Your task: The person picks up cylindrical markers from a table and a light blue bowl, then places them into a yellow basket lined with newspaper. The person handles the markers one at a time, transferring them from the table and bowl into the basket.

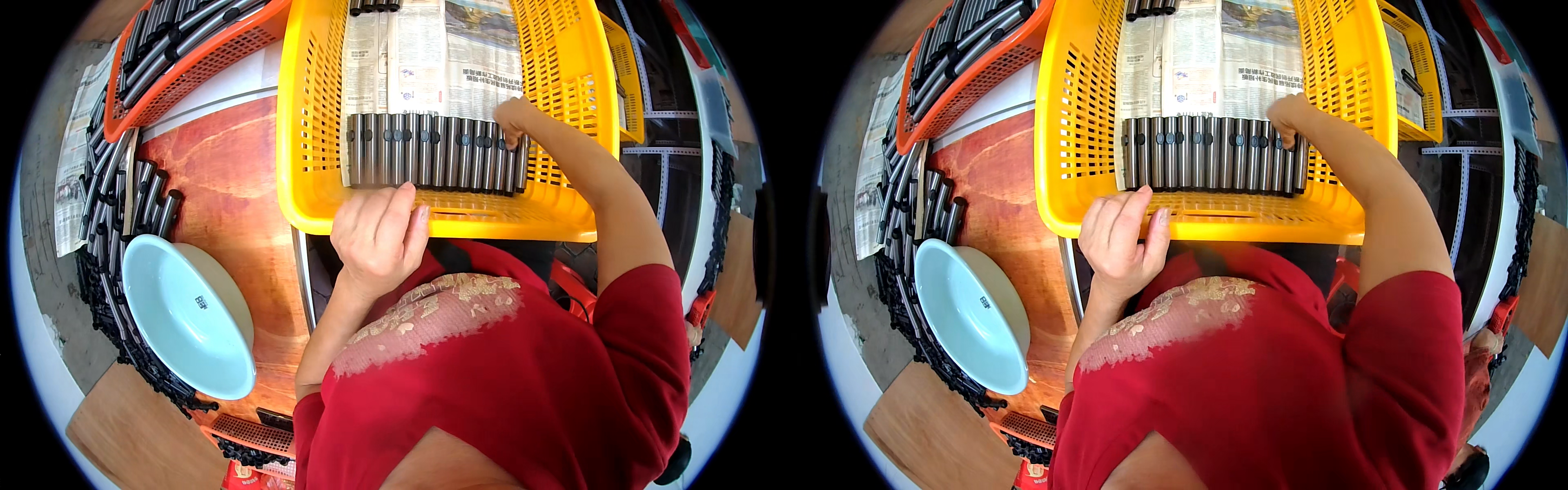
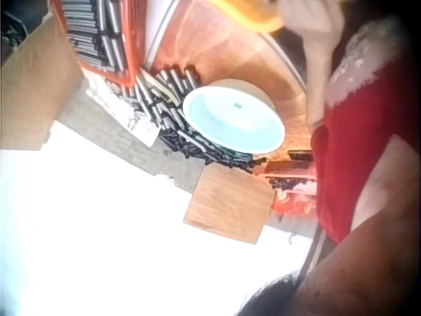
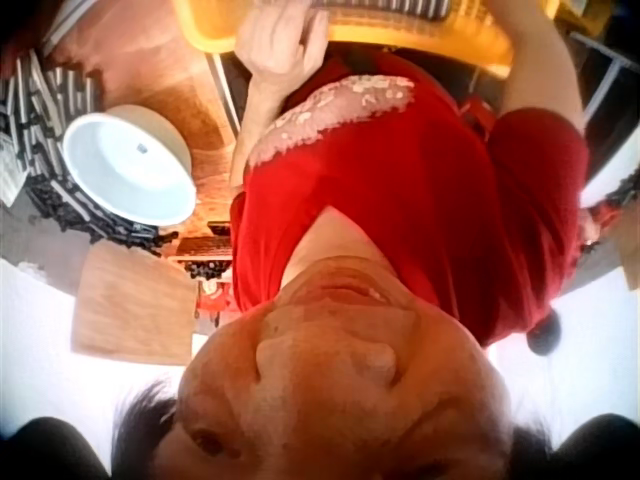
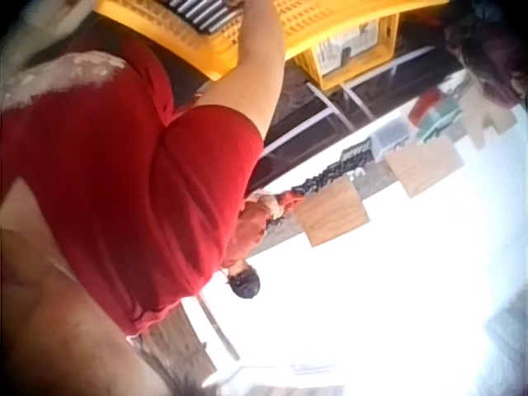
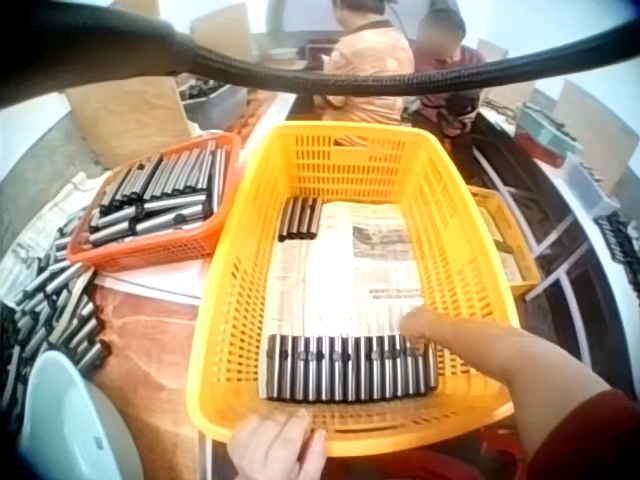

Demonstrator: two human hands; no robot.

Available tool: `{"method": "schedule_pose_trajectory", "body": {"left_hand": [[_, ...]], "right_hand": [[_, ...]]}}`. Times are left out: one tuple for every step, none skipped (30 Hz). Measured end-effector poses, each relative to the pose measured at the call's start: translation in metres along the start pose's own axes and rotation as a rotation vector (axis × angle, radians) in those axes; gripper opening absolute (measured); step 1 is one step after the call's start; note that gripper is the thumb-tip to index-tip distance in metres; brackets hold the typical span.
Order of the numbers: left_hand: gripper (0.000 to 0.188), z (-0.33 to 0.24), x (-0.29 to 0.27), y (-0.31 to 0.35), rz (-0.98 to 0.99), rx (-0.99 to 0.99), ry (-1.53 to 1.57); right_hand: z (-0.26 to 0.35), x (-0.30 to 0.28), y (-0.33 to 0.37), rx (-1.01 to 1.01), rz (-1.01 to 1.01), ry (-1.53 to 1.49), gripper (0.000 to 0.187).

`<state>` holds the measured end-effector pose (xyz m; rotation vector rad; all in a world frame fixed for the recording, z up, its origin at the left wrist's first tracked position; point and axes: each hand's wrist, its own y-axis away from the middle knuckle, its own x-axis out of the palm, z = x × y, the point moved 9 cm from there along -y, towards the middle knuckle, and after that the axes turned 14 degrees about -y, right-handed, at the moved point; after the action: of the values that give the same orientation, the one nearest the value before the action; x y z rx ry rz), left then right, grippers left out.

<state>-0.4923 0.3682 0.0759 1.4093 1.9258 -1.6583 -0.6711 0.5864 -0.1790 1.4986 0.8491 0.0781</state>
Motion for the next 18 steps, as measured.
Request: {"method": "schedule_pose_trajectory", "body": {"left_hand": [[0.029, -0.001, 0.001, 0.000, 0.001, 0.005, 0.004], [0.028, -0.001, 0.002, 0.000, 0.003, 0.008, 0.005], [0.028, -0.002, 0.003, 0.000, 0.009, 0.009, 0.004], [0.028, -0.002, 0.003, -0.001, 0.017, 0.009, 0.004], [0.028, -0.003, 0.004, -0.002, 0.022, 0.010, 0.004], [0.027, -0.003, 0.005, -0.002, 0.027, 0.007, -0.001], [0.027, -0.002, 0.005, -0.002, 0.033, 0.002, -0.008], [0.027, -0.002, 0.005, -0.002, 0.039, -0.001, -0.015], [0.027, -0.002, 0.005, -0.001, 0.050, -0.006, -0.018], [0.027, -0.002, 0.006, -0.001, 0.058, -0.009, -0.021], [0.027, -0.002, 0.007, -0.001, 0.068, -0.013, -0.023], [0.027, -0.002, 0.007, -0.001, 0.063, -0.009, -0.025], [0.027, -0.002, 0.007, -0.002, 0.057, -0.005, -0.025], [0.026, -0.003, 0.006, -0.002, 0.051, 0.000, -0.024], [0.026, -0.004, 0.007, -0.002, 0.061, -0.001, -0.034], [0.026, -0.004, 0.007, -0.003, 0.068, -0.002, -0.042], [0.026, -0.005, 0.008, -0.003, 0.075, -0.002, -0.051], [0.026, -0.005, 0.008, -0.003, 0.070, 0.002, -0.050]], "right_hand": [[0.002, -0.003, -0.007, 0.003, 0.001, -0.104, 0.046], [0.012, -0.012, -0.013, -0.026, -0.051, -0.172, 0.049], [0.024, -0.022, -0.018, -0.055, -0.103, -0.239, 0.051], [0.043, -0.029, -0.020, -0.128, -0.110, -0.254, 0.062], [0.061, -0.036, -0.021, -0.199, -0.119, -0.268, 0.073], [0.078, -0.043, -0.015, -0.277, -0.237, -0.200, 0.082], [0.099, -0.042, -0.004, -0.358, -0.353, -0.129, 0.091], [0.114, -0.043, 0.008, -0.436, -0.471, -0.058, 0.100], [0.116, -0.037, 0.009, -0.433, -0.453, -0.075, 0.105], [0.117, -0.032, 0.009, -0.429, -0.435, -0.089, 0.109], [0.116, -0.028, 0.008, -0.425, -0.418, -0.104, 0.114], [0.116, -0.028, 0.007, -0.447, -0.434, -0.142, 0.115], [0.115, -0.028, 0.007, -0.466, -0.449, -0.181, 0.116], [0.114, -0.028, 0.006, -0.486, -0.465, -0.219, 0.117], [0.116, -0.026, 0.004, -0.485, -0.461, -0.230, 0.116], [0.117, -0.026, 0.002, -0.482, -0.459, -0.240, 0.115], [0.118, -0.026, 0.001, -0.479, -0.456, -0.249, 0.114], [0.118, -0.026, 0.001, -0.483, -0.457, -0.250, 0.114]]}}
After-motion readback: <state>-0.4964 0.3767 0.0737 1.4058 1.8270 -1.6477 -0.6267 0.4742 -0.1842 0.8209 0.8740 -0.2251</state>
